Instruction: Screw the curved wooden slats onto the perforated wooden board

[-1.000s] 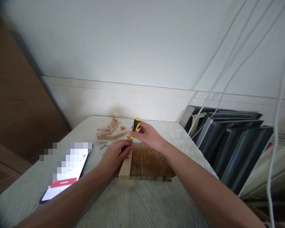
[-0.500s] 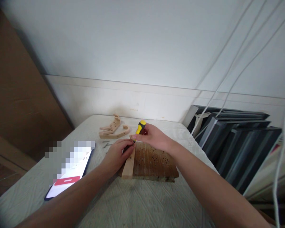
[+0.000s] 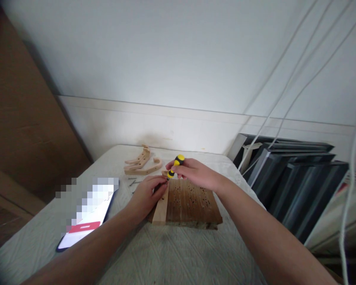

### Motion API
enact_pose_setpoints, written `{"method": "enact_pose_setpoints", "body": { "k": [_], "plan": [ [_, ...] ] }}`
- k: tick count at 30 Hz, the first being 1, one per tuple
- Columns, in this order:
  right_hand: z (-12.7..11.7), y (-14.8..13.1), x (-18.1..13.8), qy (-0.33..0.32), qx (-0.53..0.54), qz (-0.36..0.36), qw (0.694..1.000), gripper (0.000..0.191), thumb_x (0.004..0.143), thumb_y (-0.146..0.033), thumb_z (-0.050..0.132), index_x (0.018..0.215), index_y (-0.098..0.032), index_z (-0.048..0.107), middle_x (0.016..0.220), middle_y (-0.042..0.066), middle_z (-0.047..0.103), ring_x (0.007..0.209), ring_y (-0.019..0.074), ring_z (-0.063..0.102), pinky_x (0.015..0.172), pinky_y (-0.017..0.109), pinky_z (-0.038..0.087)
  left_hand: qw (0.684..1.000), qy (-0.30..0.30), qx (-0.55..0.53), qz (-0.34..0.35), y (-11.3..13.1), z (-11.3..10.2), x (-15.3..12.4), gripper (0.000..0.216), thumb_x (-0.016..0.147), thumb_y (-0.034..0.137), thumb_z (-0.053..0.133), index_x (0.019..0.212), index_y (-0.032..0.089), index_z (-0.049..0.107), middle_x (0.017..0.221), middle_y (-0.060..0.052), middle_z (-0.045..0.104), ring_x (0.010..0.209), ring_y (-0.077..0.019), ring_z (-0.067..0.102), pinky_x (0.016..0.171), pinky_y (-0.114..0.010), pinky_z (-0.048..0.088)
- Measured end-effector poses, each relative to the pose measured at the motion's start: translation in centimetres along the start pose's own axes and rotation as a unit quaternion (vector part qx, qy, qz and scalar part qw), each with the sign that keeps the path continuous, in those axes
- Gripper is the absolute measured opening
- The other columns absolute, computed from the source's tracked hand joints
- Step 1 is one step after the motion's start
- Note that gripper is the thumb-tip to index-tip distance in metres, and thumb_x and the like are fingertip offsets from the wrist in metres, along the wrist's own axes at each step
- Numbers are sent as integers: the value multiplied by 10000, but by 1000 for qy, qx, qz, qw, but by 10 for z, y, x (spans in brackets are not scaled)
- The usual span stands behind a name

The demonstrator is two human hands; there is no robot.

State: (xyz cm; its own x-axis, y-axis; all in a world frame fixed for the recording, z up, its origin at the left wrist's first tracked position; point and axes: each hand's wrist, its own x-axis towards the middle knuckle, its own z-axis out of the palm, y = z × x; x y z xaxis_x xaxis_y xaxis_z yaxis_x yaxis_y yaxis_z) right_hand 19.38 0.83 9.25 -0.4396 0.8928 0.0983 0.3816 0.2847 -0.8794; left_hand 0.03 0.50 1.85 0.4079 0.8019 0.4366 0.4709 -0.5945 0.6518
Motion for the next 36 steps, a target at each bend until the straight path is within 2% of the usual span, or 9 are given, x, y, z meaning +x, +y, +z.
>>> {"method": "enact_pose_setpoints", "body": {
  "k": [3,7,10,15,18,22,25,30,36],
  "plan": [
    [6,4,2,56,-25,-25,998,269,841,-434,581,963,-199,624,884,31,626,780,159,550,732,311,435,1000,16,2,-4,0,1,-1,158,852,153,572,955,159,691,1035,-75,711,991,-210,613,930,-365,465],
    [17,5,6,116,26,-21,993,276,798,-386,639,992,-201,576,828,11,606,663,127,506,629,281,416,1000,20,3,0,0,2,-2,143,850,163,576,931,173,694,1025,-67,708,990,-208,612,930,-372,470],
    [19,-1,5,90,74,-10,993,261,787,-352,642,986,-187,604,831,22,620,615,110,489,590,273,411,1000,16,-4,-5,0,1,-1,145,841,156,583,930,173,697,1041,-68,705,1007,-207,611,939,-368,469],
    [13,-7,3,43,113,-11,993,229,730,-271,675,936,-172,660,942,60,670,794,153,584,668,287,451,1000,6,-4,-4,0,0,-1,149,856,171,574,932,170,702,1031,-66,713,990,-205,619,931,-359,470],
    [13,-2,5,55,76,-4,996,225,755,-342,674,900,-171,649,889,58,678,739,153,585,626,288,448,1000,14,-2,4,0,1,-1,157,867,197,571,942,164,705,1021,-72,719,986,-210,621,921,-360,476],
    [18,8,11,135,-21,19,990,294,713,-439,721,788,-179,605,745,35,650,673,164,572,618,304,442,1000,27,-6,1,-1,3,-1,149,859,206,586,936,186,712,1014,-63,725,998,-208,628,929,-359,478],
    [23,13,14,173,-28,9,985,313,705,-448,720,826,-187,596,778,38,648,703,171,574,634,306,444,1000,23,-4,-7,-1,3,-1,145,845,193,597,930,195,714,1026,-58,725,1000,-211,631,934,-370,481],
    [20,3,9,140,64,34,988,305,754,-377,631,987,-181,646,915,76,684,736,171,573,557,281,387,1000,17,-8,-7,-1,2,0,144,838,179,607,932,184,715,1036,-66,724,999,-207,628,940,-369,478],
    [17,-7,7,85,48,32,995,226,728,-353,650,872,-179,650,870,59,686,671,145,545,532,265,359,1000,15,-18,-18,0,2,1,156,841,182,602,946,164,717,1044,-78,721,1010,-214,625,944,-377,476]
  ]
}}
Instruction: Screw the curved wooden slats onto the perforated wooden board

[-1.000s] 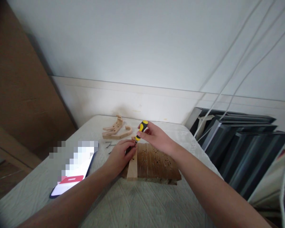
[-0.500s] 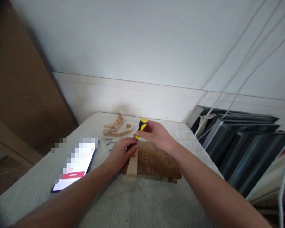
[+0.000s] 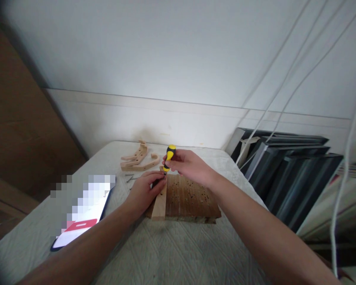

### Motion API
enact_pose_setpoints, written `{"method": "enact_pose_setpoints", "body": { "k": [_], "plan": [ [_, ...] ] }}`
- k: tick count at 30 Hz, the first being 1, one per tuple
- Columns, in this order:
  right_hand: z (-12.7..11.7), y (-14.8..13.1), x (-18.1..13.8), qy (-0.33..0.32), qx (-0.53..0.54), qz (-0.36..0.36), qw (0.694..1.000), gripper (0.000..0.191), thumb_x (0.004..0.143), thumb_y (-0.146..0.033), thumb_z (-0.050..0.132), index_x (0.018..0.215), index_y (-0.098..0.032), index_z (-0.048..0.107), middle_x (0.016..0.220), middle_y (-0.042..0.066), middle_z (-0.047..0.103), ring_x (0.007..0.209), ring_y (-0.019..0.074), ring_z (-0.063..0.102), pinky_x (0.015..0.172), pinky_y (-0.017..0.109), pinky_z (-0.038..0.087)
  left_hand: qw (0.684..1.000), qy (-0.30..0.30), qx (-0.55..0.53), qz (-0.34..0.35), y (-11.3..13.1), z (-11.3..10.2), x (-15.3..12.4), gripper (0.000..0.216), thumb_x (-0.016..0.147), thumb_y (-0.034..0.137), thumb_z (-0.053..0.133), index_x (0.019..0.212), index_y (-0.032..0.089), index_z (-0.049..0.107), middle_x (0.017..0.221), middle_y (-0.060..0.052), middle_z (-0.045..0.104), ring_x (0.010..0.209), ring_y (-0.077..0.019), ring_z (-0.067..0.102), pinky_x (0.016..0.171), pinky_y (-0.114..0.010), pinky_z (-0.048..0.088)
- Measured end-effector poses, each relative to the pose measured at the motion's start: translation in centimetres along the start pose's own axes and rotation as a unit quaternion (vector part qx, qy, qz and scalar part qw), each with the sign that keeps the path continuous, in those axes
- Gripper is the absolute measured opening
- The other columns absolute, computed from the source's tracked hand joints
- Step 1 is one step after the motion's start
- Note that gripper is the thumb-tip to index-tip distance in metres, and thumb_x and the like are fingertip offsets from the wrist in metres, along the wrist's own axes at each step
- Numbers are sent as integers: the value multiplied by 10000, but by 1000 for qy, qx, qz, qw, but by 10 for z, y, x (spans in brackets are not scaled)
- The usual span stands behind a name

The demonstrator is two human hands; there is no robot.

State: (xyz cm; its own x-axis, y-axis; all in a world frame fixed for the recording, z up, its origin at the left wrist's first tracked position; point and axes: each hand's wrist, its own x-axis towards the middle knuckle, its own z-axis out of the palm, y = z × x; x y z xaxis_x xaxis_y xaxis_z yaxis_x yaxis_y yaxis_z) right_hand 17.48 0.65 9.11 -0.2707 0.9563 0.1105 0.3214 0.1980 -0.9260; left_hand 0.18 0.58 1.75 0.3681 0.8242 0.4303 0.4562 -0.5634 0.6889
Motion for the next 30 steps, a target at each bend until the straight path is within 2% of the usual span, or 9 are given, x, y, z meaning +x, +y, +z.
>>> {"method": "enact_pose_setpoints", "body": {
  "k": [3,5,10,12,17,21,25,28,30],
  "plan": [
    [2,4,4,54,-68,-3,996,273,695,-414,713,764,-171,607,727,39,645,607,132,509,521,261,351,1000,-1,4,-1,0,0,1,151,837,176,604,936,168,717,1042,-77,722,1012,-216,625,946,-380,475],
    [1,7,6,69,-72,-7,995,281,692,-414,722,755,-168,602,696,30,628,582,123,492,509,257,350,1000,-2,4,-4,0,0,1,146,839,175,604,928,159,719,1037,-81,723,1008,-216,626,945,-375,474],
    [-5,7,2,9,-10,-16,1000,272,759,-371,659,942,-170,651,785,30,664,560,105,500,503,251,386,1000,-5,-4,-6,1,-1,2,151,841,178,607,933,144,722,1043,-82,724,1009,-211,627,953,-366,469],
    [-5,6,0,2,-23,-27,999,274,758,-393,663,916,-169,658,771,31,670,585,116,533,532,258,412,1000,-8,-4,-7,2,-1,1,154,837,172,609,938,147,722,1045,-80,725,1006,-210,630,950,-365,471],
    [7,5,0,99,-127,-41,986,322,743,-478,679,754,-160,625,660,25,633,569,134,552,557,278,431,1000,0,-2,3,-1,0,1,151,837,174,607,930,165,725,1041,-68,728,997,-206,637,937,-360,478],
    [8,1,-3,41,-49,-11,998,326,742,-458,685,904,-179,643,701,10,648,551,124,545,504,257,424,1000,-2,-7,10,-1,-1,1,150,837,173,605,922,177,728,1018,-57,735,974,-196,645,926,-352,480],
    [0,-4,-6,-27,17,10,999,210,733,-361,691,837,-179,677,760,15,673,559,99,529,534,246,438,1000,-6,-4,9,0,-2,1,152,833,172,600,911,185,731,1032,-57,733,986,-198,646,930,-355,478],
    [-4,-6,-5,-48,24,10,999,191,727,-325,670,847,-178,697,844,38,699,624,113,568,581,257,461,1000,-11,-7,13,0,-3,1,151,834,180,596,897,187,733,1036,-57,734,980,-197,649,927,-358,481],
    [-2,-4,-4,-30,-25,5,999,209,726,-369,676,798,-173,687,754,35,684,588,119,559,558,261,447,1000,-8,-8,12,-1,-2,1,154,831,184,599,902,191,735,1032,-56,735,975,-197,651,925,-362,484]
  ]
}}
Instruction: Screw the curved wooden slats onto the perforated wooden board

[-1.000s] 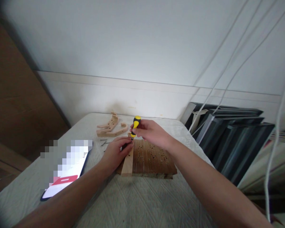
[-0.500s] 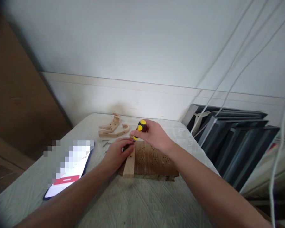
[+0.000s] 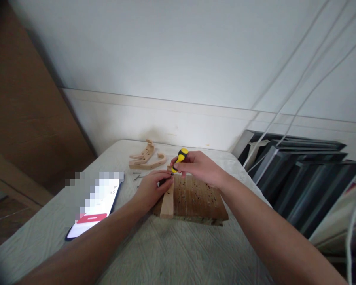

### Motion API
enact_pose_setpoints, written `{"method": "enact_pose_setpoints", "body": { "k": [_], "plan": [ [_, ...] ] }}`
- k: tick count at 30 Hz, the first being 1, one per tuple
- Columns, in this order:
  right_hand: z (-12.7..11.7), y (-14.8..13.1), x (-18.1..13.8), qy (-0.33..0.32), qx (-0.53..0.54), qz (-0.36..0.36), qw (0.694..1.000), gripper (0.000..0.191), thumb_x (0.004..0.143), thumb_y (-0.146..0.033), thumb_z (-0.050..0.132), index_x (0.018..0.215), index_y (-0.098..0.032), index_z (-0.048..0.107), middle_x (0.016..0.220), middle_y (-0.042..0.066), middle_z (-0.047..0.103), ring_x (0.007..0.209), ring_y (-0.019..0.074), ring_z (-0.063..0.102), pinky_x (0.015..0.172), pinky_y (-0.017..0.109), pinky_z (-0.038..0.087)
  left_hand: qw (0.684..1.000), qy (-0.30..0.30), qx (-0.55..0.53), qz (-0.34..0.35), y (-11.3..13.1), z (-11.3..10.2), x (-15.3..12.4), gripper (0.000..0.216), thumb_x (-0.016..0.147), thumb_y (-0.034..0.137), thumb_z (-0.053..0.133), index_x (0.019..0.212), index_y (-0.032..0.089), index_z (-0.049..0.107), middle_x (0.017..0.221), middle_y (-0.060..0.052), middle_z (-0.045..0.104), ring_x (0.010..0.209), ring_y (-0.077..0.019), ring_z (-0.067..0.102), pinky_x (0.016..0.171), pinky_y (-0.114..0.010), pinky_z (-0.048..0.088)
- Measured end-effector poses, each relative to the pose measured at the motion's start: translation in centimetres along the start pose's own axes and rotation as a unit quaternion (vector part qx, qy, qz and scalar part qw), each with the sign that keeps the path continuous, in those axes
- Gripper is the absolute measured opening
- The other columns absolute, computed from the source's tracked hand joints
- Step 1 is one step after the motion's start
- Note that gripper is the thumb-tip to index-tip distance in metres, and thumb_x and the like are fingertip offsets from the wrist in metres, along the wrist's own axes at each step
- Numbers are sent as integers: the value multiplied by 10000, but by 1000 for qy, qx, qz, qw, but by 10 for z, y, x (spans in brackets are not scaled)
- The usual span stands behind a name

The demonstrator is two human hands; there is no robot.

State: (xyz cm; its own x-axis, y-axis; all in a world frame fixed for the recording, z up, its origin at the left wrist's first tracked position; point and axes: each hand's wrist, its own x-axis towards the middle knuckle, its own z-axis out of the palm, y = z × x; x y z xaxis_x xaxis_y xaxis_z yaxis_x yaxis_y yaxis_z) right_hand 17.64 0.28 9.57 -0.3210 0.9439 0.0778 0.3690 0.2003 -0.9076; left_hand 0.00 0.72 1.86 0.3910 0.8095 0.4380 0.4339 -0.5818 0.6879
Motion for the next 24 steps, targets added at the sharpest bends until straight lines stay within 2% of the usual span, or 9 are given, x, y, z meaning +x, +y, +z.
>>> {"method": "enact_pose_setpoints", "body": {
  "k": [3,5,6,10,14,17,22,24],
  "plan": [
    [8,5,4,120,-136,24,983,340,729,-481,673,615,-170,593,515,9,566,471,114,481,459,257,355,1000,7,0,-2,-1,1,-1,165,831,191,602,928,195,735,1033,-58,734,983,-199,652,928,-360,485],
    [13,9,6,184,-173,38,967,381,726,-518,670,609,-174,554,488,7,538,455,115,467,435,255,324,1000,6,3,-1,-1,2,0,170,832,191,603,938,191,735,1043,-63,732,994,-203,650,934,-361,483],
    [14,11,6,192,-160,34,968,371,726,-519,673,660,-170,566,514,8,552,461,115,475,432,252,329,1000,3,6,-1,-1,2,0,169,832,187,603,937,188,736,1047,-65,732,997,-205,650,936,-362,482],
    [12,12,4,134,8,14,991,352,737,-460,684,927,-182,582,598,-20,570,467,102,484,404,225,354,1000,-8,7,-5,0,1,1,172,837,174,601,941,173,738,1062,-72,730,1000,-206,653,942,-359,477],
    [7,5,0,80,121,8,989,230,716,-283,681,902,-168,608,716,10,609,575,104,547,474,223,432,1000,-13,7,-7,2,-1,0,187,852,192,591,969,170,735,1065,-68,730,1005,-207,652,945,-356,474],
    [6,6,2,53,102,-3,993,203,708,-283,692,858,-172,610,815,34,638,613,111,573,499,235,453,1000,-16,13,-4,3,-1,-1,189,858,200,585,969,173,736,1067,-66,730,1006,-211,651,943,-363,475],
    [13,20,8,115,-1,12,993,324,741,-461,691,716,-191,514,536,-29,533,446,95,461,428,242,358,1000,-12,19,0,1,0,0,181,845,183,597,960,179,737,1068,-66,729,1003,-205,651,941,-361,478],
    [15,22,8,131,1,3,991,331,750,-474,679,743,-194,502,556,-35,529,459,92,457,439,241,348,1000,-9,17,0,0,0,0,179,849,189,594,958,179,736,1070,-66,728,1003,-204,651,940,-362,480]
  ]
}}
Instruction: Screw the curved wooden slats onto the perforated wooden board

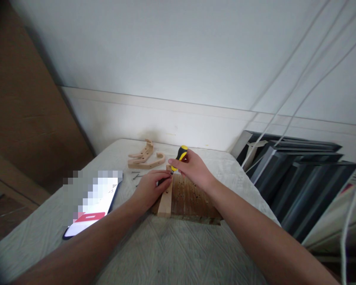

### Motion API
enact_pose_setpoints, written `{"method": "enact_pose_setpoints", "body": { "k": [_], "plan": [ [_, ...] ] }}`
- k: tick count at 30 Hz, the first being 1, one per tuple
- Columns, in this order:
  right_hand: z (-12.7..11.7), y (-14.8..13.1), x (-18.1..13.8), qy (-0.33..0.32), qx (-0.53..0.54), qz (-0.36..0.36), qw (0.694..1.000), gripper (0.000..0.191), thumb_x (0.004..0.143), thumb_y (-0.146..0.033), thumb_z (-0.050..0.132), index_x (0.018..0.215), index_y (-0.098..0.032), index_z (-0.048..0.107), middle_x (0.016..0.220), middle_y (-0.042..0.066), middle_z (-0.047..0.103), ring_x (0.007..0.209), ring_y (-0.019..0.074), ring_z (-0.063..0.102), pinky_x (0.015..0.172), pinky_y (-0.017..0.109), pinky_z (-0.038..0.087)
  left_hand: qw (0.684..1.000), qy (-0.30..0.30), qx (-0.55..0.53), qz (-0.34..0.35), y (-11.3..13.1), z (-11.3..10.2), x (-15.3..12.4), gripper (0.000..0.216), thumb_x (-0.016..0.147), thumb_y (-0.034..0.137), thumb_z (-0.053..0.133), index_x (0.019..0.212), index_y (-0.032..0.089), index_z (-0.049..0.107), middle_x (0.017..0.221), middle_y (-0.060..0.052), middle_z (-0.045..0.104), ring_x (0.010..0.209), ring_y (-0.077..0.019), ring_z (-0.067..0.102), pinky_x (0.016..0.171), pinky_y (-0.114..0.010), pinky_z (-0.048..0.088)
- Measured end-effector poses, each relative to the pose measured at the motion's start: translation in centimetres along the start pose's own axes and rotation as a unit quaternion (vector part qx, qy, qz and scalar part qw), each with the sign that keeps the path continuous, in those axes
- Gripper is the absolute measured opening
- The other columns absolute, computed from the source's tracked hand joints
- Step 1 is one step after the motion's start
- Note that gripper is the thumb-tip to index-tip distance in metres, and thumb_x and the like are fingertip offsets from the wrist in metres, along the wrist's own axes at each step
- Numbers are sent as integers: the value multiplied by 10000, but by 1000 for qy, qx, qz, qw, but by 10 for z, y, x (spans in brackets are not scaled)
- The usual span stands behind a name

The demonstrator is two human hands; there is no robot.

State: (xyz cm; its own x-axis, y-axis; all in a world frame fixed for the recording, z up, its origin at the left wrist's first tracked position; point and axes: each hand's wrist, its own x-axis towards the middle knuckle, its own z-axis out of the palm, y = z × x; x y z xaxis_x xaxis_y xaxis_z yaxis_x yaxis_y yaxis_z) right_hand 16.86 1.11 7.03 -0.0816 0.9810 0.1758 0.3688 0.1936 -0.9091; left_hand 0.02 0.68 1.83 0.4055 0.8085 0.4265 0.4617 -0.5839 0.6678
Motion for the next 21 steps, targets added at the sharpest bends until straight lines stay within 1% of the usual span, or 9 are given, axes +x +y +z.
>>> {"method": "enact_pose_setpoints", "body": {
  "k": [2,4,6,8,10,12,15,17,21],
  "plan": [
    [-1,-3,-2,-8,29,-11,999,308,739,-427,689,858,-196,522,673,-22,573,505,92,476,459,241,369,1000,0,-4,0,-1,0,0,183,859,202,585,960,180,735,1070,-65,727,1002,-203,650,942,-363,480],
    [-5,-8,-4,-46,52,-16,997,290,739,-356,672,944,-199,541,794,3,606,574,101,514,512,253,420,1000,-2,-6,0,0,0,0,185,862,206,581,962,179,734,1066,-66,727,1002,-203,649,945,-366,478],
    [-9,-12,-5,-101,53,-24,993,228,748,-308,643,930,-194,566,847,22,621,659,116,554,593,268,463,1000,-8,-6,0,1,0,-1,184,862,200,578,958,172,733,1066,-72,725,1007,-206,645,952,-370,474],
    [-11,-12,-6,-120,28,-22,992,182,758,-310,640,877,-190,570,801,18,617,666,122,562,599,267,467,1000,-10,-5,-3,2,-1,-1,184,864,195,570,949,167,731,1066,-78,722,1009,-206,641,958,-372,470],
    [-9,-11,-7,-93,-10,-3,996,205,760,-338,651,877,-198,556,743,4,600,589,114,534,510,248,429,1000,-9,-2,-4,2,0,-1,185,869,198,561,942,174,729,1062,-75,721,1005,-203,641,958,-370,469],
    [-6,-10,-7,-58,-38,9,998,238,759,-348,655,916,-207,546,783,7,609,545,104,507,454,236,382,1000,-7,1,1,1,0,-1,183,872,206,558,938,184,727,1050,-69,723,995,-200,642,950,-365,473],
    [-2,-11,-6,-43,-61,-46,996,238,781,-347,628,969,-214,572,944,29,632,605,104,525,541,261,417,1000,-8,0,14,0,0,-1,193,882,210,544,933,183,727,1039,-71,723,983,-197,643,936,-352,477],
    [-3,-11,-5,-37,-80,-82,993,205,797,-352,609,945,-209,611,968,34,649,662,119,539,634,287,435,1000,-17,3,19,1,-1,-1,202,891,211,530,920,183,728,1025,-69,726,967,-197,645,922,-347,479],
    [-4,-9,-4,-5,-104,-65,992,200,775,-343,623,904,-191,630,795,22,648,646,137,525,639,299,413,999,-27,8,27,2,-3,0,197,892,206,531,911,182,726,1014,-62,729,965,-197,641,914,-344,472]
  ]
}}
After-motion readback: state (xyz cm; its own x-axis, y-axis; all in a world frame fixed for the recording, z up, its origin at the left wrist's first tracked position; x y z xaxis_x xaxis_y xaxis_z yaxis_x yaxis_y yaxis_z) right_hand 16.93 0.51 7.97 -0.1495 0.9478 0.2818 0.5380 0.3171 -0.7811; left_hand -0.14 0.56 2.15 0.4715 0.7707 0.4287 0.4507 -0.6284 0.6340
